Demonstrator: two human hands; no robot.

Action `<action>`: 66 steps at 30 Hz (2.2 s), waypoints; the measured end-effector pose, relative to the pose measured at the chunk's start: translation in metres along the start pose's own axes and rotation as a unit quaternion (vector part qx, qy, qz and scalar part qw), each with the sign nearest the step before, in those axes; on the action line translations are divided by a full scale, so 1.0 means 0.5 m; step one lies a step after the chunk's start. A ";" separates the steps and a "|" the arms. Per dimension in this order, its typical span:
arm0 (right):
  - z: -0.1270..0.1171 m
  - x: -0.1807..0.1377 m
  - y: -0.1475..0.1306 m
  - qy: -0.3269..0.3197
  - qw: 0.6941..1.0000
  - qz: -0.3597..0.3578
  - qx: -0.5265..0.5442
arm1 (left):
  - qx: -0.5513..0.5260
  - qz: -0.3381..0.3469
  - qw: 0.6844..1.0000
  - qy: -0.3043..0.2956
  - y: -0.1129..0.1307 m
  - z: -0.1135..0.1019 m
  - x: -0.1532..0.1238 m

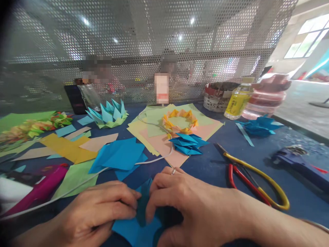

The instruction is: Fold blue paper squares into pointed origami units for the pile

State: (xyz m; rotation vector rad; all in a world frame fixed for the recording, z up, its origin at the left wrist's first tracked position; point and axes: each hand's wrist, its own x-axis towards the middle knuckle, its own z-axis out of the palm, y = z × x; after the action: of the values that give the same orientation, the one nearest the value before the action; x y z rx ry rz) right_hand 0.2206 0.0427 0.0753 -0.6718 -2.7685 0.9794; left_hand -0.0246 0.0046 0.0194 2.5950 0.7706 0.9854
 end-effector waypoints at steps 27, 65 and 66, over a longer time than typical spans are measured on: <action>0.038 0.014 0.016 0.046 0.998 0.017 0.030 | -0.240 -0.171 0.947 -0.130 0.000 -0.037 0.024; 0.081 0.030 0.009 0.133 0.988 0.076 -0.027 | 0.120 -0.007 0.990 0.069 0.014 0.033 0.002; 0.080 0.031 0.009 0.133 0.988 0.075 -0.028 | 0.151 0.022 0.985 0.080 0.016 0.036 0.003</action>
State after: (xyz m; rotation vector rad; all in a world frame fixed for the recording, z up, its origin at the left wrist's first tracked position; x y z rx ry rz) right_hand 0.1978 0.0300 0.0409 -0.9554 -2.5484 0.7737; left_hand -0.0081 -0.0021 0.0101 2.8238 0.9741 1.1838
